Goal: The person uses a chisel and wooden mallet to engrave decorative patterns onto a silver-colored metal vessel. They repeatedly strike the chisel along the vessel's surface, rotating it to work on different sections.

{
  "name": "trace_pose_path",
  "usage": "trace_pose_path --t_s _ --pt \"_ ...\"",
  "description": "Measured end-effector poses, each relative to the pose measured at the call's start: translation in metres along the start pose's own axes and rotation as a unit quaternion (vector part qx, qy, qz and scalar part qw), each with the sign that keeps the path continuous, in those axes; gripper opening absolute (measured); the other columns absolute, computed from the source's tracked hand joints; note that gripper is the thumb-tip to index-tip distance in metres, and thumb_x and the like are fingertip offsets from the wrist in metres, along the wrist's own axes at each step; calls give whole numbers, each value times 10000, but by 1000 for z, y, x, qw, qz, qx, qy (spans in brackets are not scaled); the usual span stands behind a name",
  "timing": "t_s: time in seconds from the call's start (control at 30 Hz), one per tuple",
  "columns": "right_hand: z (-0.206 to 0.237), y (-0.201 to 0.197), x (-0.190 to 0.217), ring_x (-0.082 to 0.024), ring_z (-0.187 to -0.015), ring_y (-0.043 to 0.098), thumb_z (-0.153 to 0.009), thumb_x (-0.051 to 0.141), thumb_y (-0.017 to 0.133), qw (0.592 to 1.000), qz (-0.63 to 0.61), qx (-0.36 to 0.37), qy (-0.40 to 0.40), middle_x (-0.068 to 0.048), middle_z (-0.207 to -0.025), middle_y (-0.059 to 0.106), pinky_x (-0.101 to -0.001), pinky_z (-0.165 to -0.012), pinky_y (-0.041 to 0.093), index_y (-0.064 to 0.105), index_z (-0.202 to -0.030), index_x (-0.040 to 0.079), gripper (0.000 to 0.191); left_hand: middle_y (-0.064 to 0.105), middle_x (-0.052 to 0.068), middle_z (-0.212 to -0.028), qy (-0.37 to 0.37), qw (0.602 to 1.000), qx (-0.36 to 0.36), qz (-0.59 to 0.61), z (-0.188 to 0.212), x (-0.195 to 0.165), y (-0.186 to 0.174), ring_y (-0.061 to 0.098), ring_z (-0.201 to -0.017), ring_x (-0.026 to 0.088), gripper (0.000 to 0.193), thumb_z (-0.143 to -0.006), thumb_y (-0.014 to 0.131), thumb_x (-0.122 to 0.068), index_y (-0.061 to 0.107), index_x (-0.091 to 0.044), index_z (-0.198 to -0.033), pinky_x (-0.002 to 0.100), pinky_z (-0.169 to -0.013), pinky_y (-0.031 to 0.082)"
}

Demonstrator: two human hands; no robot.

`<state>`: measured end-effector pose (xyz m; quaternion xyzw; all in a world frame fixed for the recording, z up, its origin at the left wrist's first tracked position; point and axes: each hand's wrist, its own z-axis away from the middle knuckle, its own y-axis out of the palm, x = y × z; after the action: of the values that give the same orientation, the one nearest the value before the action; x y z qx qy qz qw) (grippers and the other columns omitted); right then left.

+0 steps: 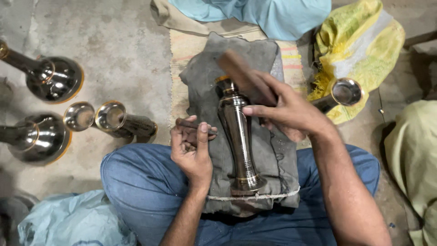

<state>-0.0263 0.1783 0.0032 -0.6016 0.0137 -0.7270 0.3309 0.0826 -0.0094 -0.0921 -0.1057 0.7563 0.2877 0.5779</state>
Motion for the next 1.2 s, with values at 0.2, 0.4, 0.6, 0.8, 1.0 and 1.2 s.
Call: trace_pose_path --t_s 0.2,0.4,0.6,0.8,1.0,1.2 --pt "0 16 1 -167 -928 615 -855 363 889 957 76 -81 -268 -119 -1171 656 -307 -726 524 416 -1511 54 865 735 94 -974 6 1000 0 -26 0 -6 3 753 -871 146 284 -1011 684 -55 577 21 -1263 268 -750 644" --pt "4 16 1 -96 -570 575 -778 367 830 997 -51 -36 -49 -37 -933 671 -255 -456 483 452 -1518 124 866 784 60 -1045 123 984 84 -98 -7 -30 18 797 -984 143 335 -1051 702 -87 579 -37 -1358 273 -853 696" --pt "15 -9 8 -205 -803 656 -976 273 725 954 197 -171 -146 -112 -949 667 -326 -632 535 584 -1260 44 391 784 83 -1071 139 971 94 -171 -12 -47 42 786 -947 134 361 -994 758 -135 640 -34 -1320 256 -824 672" --pt "32 -38 52 -287 -849 681 -894 187 744 819 423 -199 -333 -136 -1018 638 -408 -697 567 583 -1249 65 409 782 72 -1013 101 988 57 -98 -12 -36 45 749 -877 98 373 -980 793 -125 614 -13 -1288 225 -778 628" --pt "39 -43 110 -226 -829 695 -953 259 775 649 646 -216 -338 -52 -884 684 -393 -679 530 659 -1159 131 268 715 56 -885 84 992 47 -78 -10 -20 41 664 -768 91 360 -981 814 -95 619 -6 -1271 216 -667 542" --pt "43 -42 119 -224 -872 710 -973 214 765 661 624 -191 -369 -46 -904 713 -423 -791 554 627 -1055 103 195 793 80 -1019 142 973 86 -158 -14 -21 36 801 -895 143 432 -967 800 -116 574 -23 -1323 259 -773 682"
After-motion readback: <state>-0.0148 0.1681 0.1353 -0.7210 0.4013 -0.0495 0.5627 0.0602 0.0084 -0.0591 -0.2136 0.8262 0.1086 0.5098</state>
